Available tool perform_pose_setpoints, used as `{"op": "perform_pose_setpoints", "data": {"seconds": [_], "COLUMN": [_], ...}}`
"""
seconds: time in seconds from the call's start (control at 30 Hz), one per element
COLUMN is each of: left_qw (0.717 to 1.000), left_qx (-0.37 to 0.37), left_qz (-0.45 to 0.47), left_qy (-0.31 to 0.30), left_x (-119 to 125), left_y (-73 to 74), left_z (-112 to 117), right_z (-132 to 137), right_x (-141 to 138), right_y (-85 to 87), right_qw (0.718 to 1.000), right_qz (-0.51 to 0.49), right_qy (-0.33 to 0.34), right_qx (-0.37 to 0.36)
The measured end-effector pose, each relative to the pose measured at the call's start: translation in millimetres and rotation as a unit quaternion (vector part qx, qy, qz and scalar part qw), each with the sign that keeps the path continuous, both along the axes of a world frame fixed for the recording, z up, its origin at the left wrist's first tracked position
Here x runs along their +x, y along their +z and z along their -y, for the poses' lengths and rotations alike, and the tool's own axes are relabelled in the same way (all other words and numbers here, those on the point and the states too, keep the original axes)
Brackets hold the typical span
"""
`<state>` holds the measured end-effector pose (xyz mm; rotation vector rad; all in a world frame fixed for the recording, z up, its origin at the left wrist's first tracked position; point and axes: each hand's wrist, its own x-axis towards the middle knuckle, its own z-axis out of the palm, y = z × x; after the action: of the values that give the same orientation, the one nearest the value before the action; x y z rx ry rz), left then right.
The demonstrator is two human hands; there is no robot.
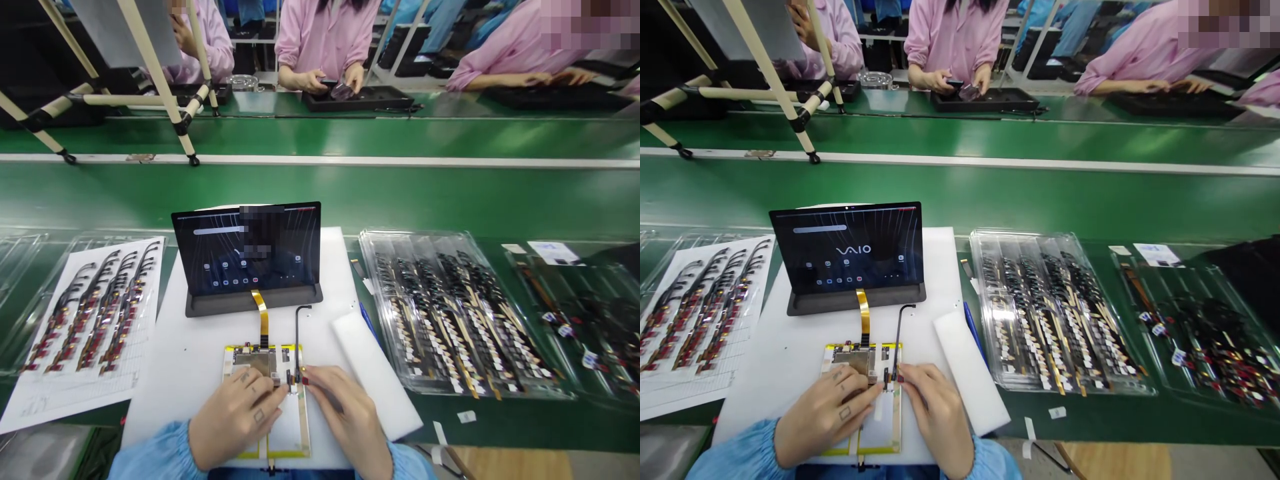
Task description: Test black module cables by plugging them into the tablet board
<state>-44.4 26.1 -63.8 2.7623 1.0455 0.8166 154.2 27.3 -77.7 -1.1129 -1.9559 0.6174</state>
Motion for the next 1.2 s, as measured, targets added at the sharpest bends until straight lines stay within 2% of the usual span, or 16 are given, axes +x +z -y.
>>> {"op": "perform_pose_setpoints", "data": {"seconds": [0.33, 0.57, 0.77, 0.9, 1.03, 1.13, 1.2], "left_qw": [0.999, 1.0, 1.0, 0.999, 0.997, 0.995, 0.997], "left_qx": [-0.027, -0.024, -0.016, -0.022, 0.002, 0.017, -0.007], "left_qz": [0.032, -0.011, -0.005, -0.041, -0.077, -0.091, -0.075], "left_qy": [-0.004, 0.006, 0.009, 0.009, 0.03, 0.045, 0.034], "left_x": [-1.1, 2.5, -0.3, 1.3, 7.5, 11.1, 10.0], "left_y": [0.4, -1.0, -1.7, -1.1, -2.1, 0.4, 5.9], "left_z": [-0.8, 0.3, 1.2, 2.6, 7.1, 8.5, 5.8], "right_z": [1.3, 0.4, 2.0, 2.2, 1.8, 4.5, 8.2], "right_x": [-0.1, -1.0, -2.4, -2.7, -3.9, -3.8, -0.5], "right_y": [-0.3, -2.7, -3.7, -3.9, -2.8, 0.0, 1.3], "right_qw": [1.0, 0.999, 0.999, 0.999, 0.999, 0.997, 0.992], "right_qz": [0.015, 0.023, 0.032, 0.035, 0.034, 0.053, 0.092], "right_qy": [0.015, 0.01, 0.002, -0.002, -0.001, 0.007, -0.007], "right_qx": [0.023, 0.036, 0.03, 0.031, 0.031, 0.053, 0.087]}}
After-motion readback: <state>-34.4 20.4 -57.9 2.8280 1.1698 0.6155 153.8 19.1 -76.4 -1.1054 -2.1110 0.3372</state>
